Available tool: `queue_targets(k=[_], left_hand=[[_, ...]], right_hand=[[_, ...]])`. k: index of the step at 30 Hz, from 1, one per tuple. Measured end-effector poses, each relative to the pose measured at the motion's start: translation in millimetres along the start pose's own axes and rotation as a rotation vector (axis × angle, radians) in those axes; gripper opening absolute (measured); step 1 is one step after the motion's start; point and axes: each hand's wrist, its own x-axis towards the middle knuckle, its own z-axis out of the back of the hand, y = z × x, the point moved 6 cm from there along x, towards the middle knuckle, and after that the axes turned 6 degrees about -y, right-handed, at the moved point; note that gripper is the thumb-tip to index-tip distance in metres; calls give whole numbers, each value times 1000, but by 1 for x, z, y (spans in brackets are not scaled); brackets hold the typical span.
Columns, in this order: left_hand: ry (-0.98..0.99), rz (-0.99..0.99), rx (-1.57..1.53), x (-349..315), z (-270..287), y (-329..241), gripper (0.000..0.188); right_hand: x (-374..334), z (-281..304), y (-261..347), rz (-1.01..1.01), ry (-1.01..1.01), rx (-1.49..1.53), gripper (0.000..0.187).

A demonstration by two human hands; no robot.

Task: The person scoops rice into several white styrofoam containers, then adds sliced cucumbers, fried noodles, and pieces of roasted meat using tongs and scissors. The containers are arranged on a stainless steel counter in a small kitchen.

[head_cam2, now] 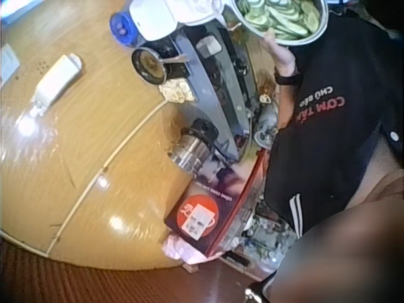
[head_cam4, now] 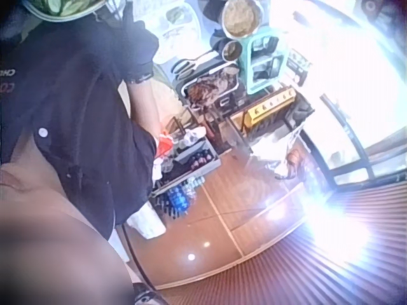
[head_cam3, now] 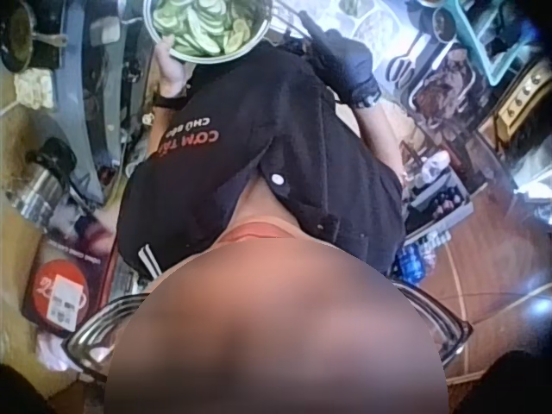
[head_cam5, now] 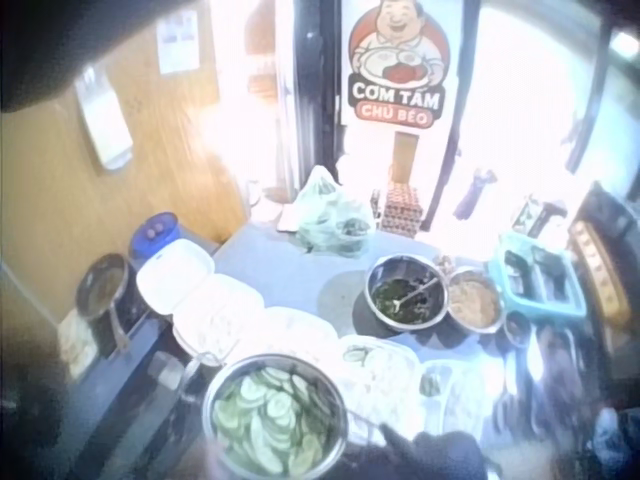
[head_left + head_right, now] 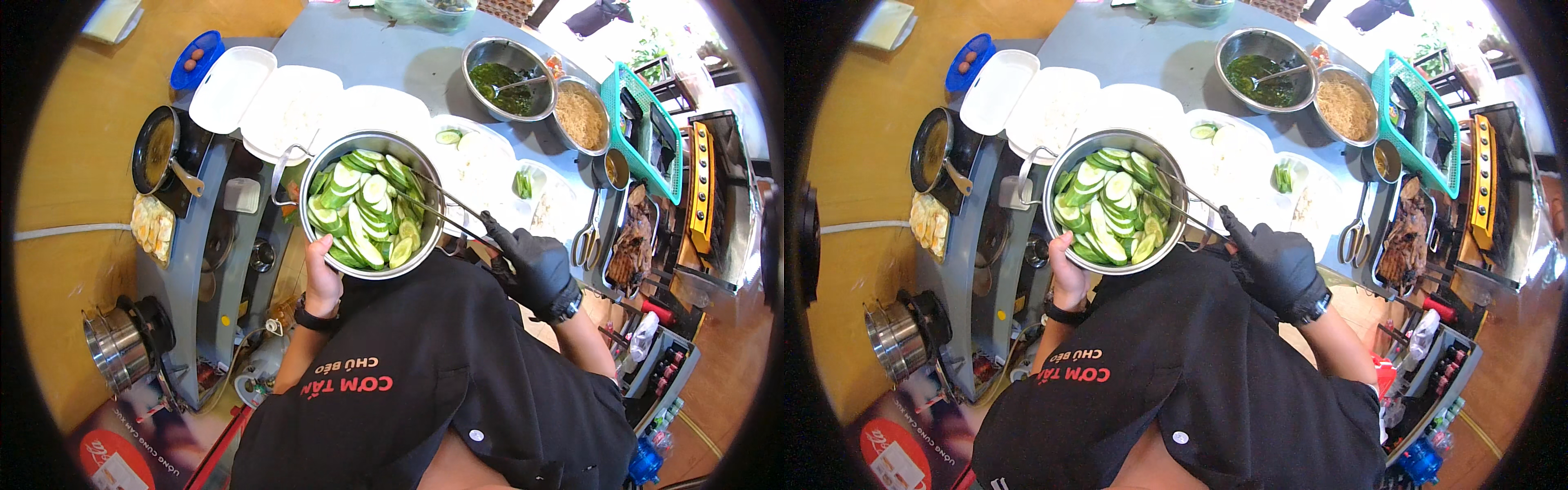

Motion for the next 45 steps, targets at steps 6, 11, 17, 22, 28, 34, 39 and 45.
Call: queue_targets(k=[6, 11, 17, 22, 28, 34, 39, 45], left_hand=[[-43, -8, 9, 4, -1, -2, 51], [-38, 14, 46, 4, 0, -6, 52], [-33, 42, 12, 7, 8, -8, 51], [-65, 12, -3, 10, 14, -8, 51], [-93, -18, -64, 9, 18, -4, 52], [-104, -11, -106, 14, 27, -10, 56], [-114, -59, -40, 19, 35, -13, 58], [-87, -34, -51, 10, 25, -11, 58]], right_hand=[[0, -14, -6, 7, -98, 39, 45], [-6, 5, -20, -81, -230, 311, 42], [-1, -31, -76, -291, -298, 401, 35], [12, -91, -111, -409, -281, 264, 38], [8, -71, -104, -274, -311, 125, 44], [3, -50, -83, -63, -188, -29, 48], [13, -68, -81, -18, -94, 2, 44], [16, -72, -105, -283, -210, 291, 30]])
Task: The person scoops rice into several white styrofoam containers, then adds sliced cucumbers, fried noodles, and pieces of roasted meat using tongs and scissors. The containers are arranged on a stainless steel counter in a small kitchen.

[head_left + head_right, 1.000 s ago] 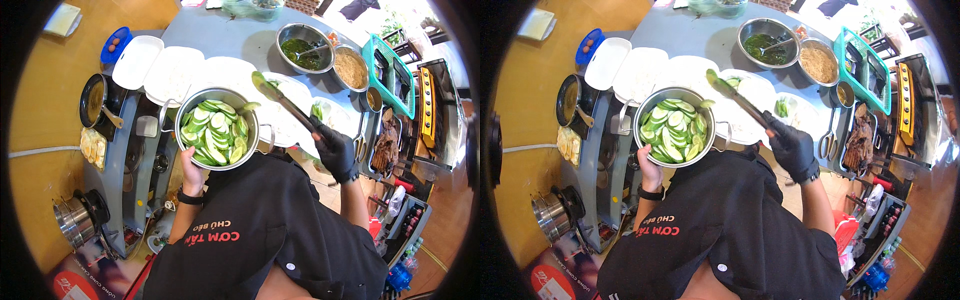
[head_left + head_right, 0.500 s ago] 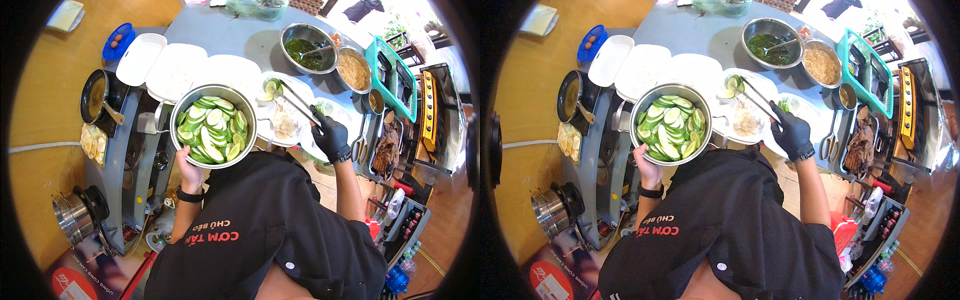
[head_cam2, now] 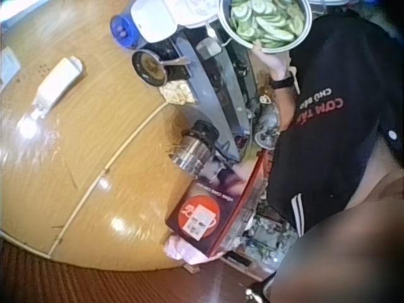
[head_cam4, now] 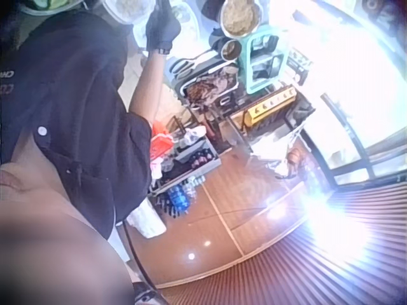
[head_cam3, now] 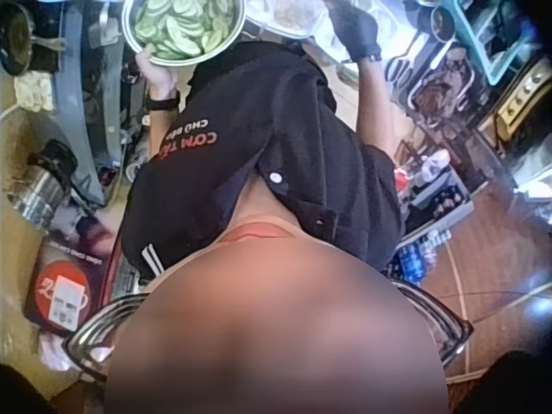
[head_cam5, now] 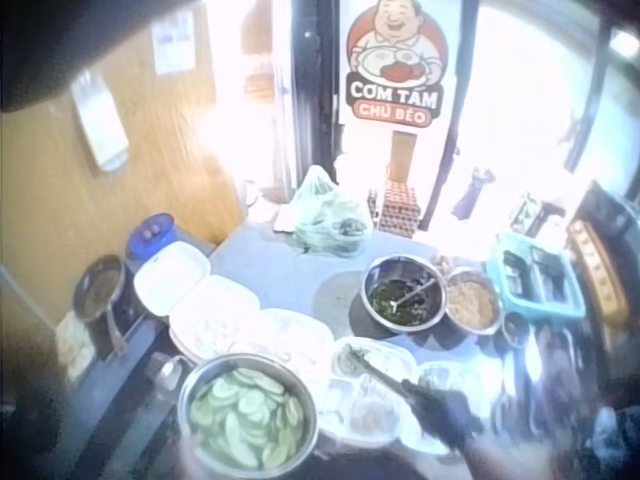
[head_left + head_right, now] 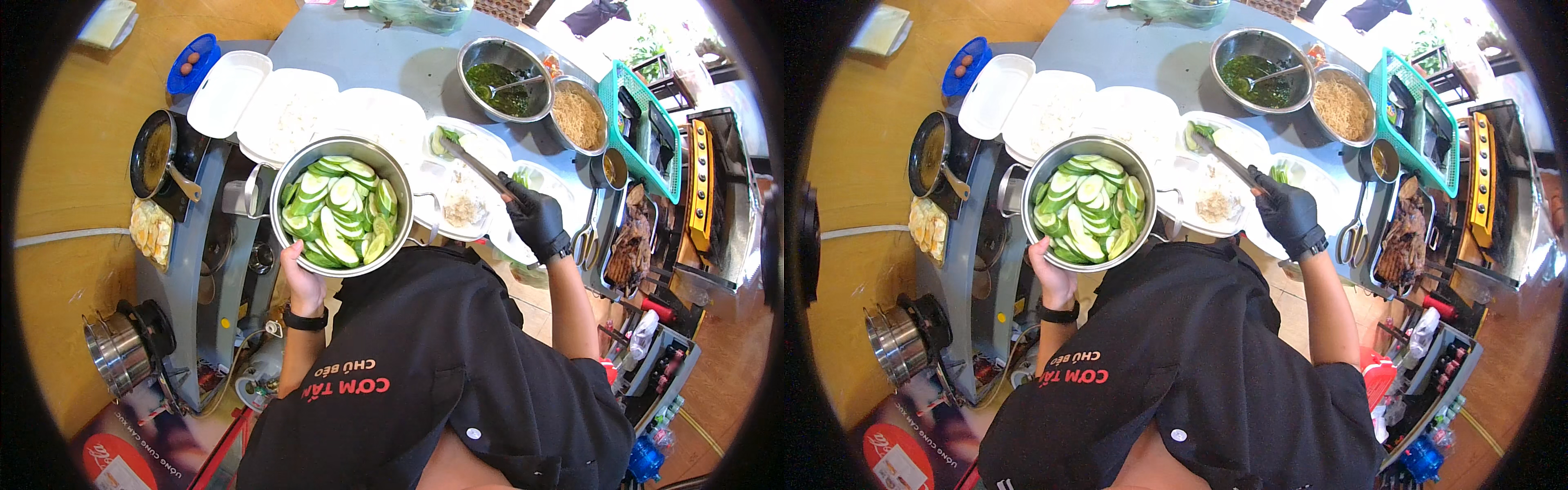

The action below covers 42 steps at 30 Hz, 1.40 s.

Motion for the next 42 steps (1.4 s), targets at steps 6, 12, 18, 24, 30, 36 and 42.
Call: queue_targets(k=[6, 12, 18, 24, 30, 36, 42], left_hand=[[95, 44, -1, -8, -16, 10, 58], [69, 79, -25, -8, -15, 17, 58], [93, 83, 11, -10, -14, 15, 58], [126, 37, 53, -9, -28, 10, 58], [180, 48, 53, -6, -30, 14, 57], [122, 10, 35, -8, -24, 18, 57], [85, -83, 29, -8, -14, 22, 59]], right_hand=[[7, -6, -3, -29, -65, 103, 34], [2, -9, -10, -42, -50, -35, 34], [0, 36, 37, 79, -128, 70, 41], [-20, 50, 130, 445, 223, -251, 50], [-18, 37, 133, 473, 156, -224, 45], [-27, 23, 134, 429, 120, -198, 45], [-36, 9, 147, 374, 175, -121, 44]])
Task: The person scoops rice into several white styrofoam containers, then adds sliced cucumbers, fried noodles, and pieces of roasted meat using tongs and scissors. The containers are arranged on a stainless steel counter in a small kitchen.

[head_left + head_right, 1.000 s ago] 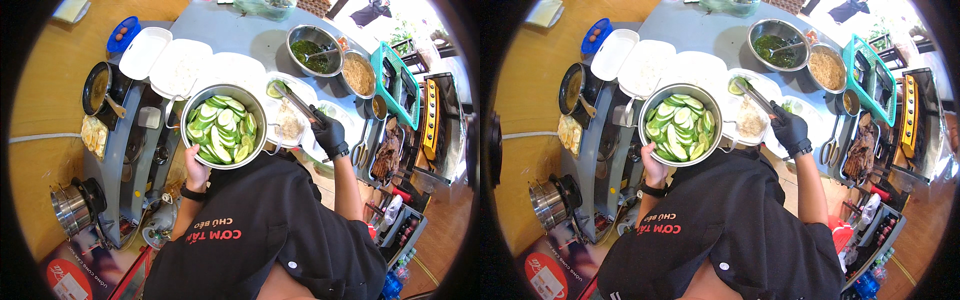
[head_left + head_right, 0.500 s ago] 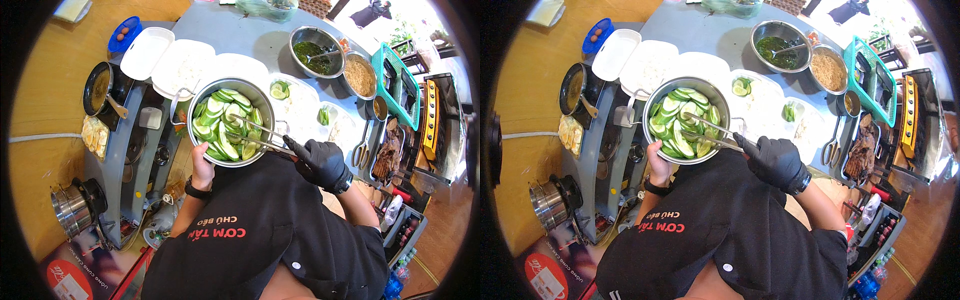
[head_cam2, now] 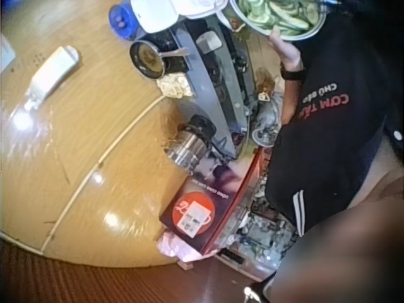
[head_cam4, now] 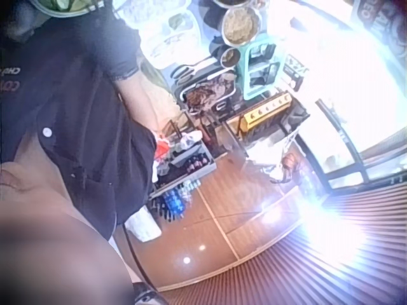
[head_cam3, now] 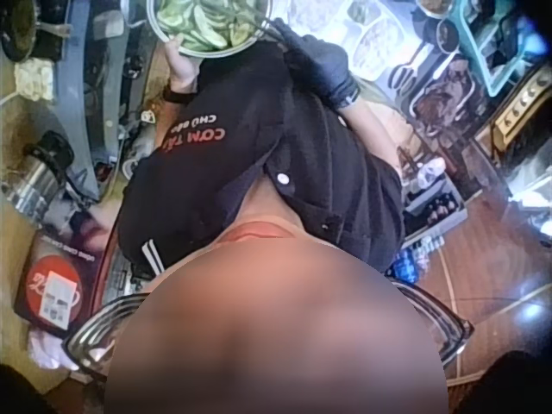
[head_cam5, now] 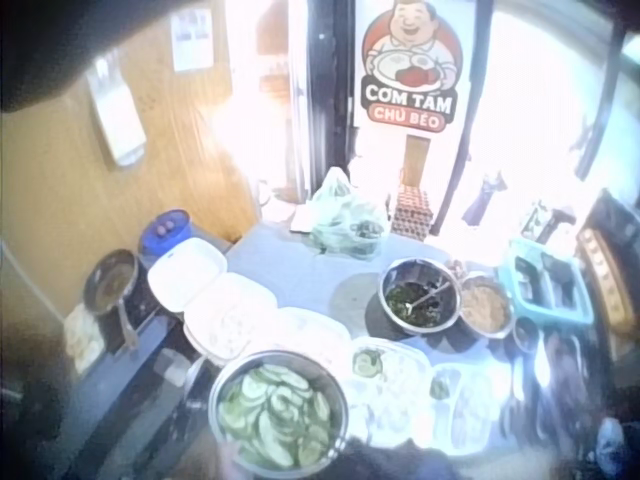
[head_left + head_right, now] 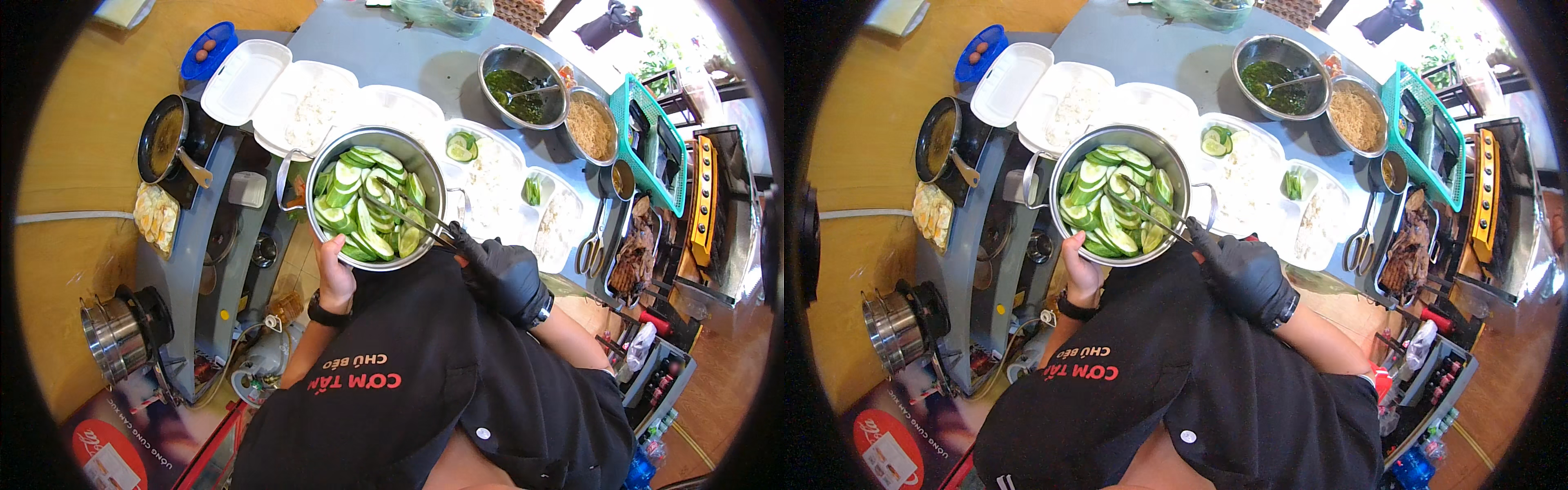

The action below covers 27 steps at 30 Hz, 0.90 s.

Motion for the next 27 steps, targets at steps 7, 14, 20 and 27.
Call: queue_targets(k=[7, 14, 20, 27], left_hand=[[-56, 85, -128, -1, 12, 3, 61], [-50, 3, -108, 3, 23, 1, 61], [-194, 27, -204, 5, 42, -15, 56], [-304, 21, -152, 13, 72, -29, 57]], right_hand=[[-6, 3, -45, -357, -88, 453, 34], [13, -12, -5, -90, 57, 63, 39], [51, -14, -22, -196, -191, 486, 35], [133, -101, -80, -361, -192, 215, 40]])
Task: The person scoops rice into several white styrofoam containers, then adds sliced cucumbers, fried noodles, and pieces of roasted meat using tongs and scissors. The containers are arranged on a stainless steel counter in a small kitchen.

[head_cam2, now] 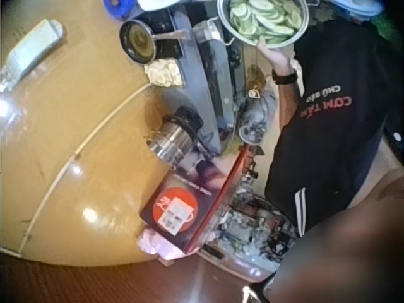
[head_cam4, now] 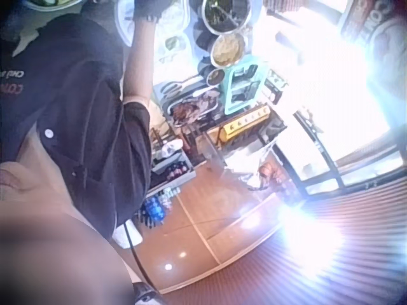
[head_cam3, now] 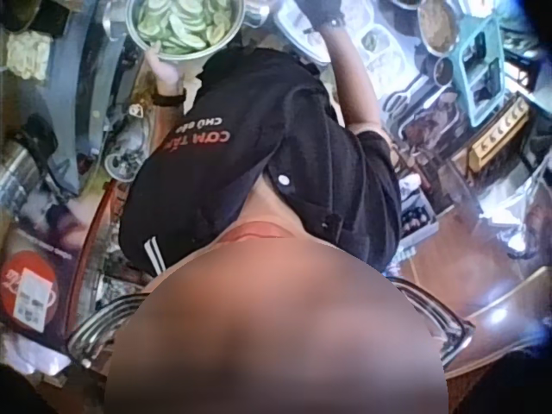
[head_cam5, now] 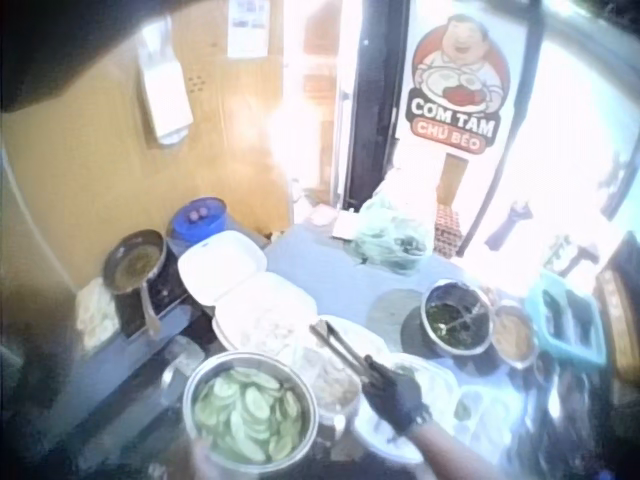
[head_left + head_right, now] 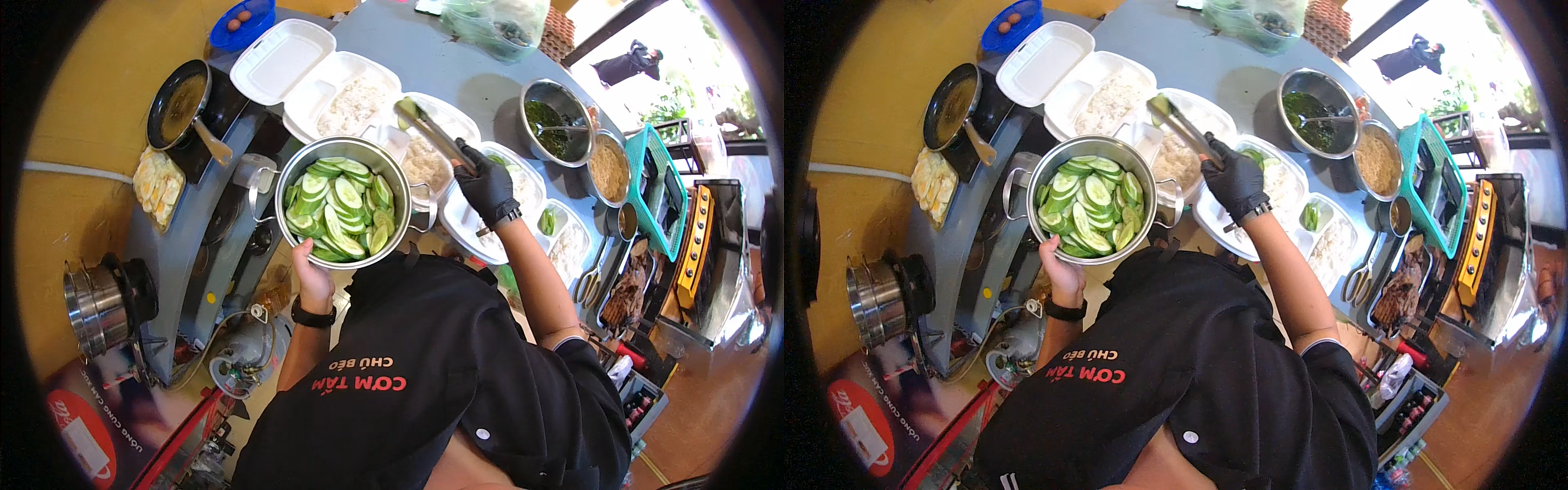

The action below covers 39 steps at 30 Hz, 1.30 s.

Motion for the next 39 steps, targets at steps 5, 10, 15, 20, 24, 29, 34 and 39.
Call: queue_targets(k=[5, 10, 15, 20, 24, 29, 34, 39], left_hand=[[34, -51, -38, 1, 5, 1, 59], [100, -26, -44, -3, -8, 4, 61], [154, 14, -88, -4, -21, 6, 63], [228, 85, -99, -1, -25, 15, 64], [217, 70, -101, -3, -38, 15, 65], [184, 37, -10, -5, -47, 14, 64], [172, 13, -15, -8, -49, 14, 63], [202, 25, -58, -7, -46, 16, 63]], right_hand=[[-17, 47, 38, 353, -47, 34, 46], [-71, 77, 93, 595, 357, -199, 62], [-81, 74, 82, 515, 356, -150, 55], [-84, 87, 73, 495, 333, -87, 51], [-98, 97, 78, 567, 223, -178, 50], [-113, 92, 76, 569, 181, -305, 51], [-122, 90, 73, 564, 119, -293, 50], [-125, 90, 74, 497, 143, -225, 53]])
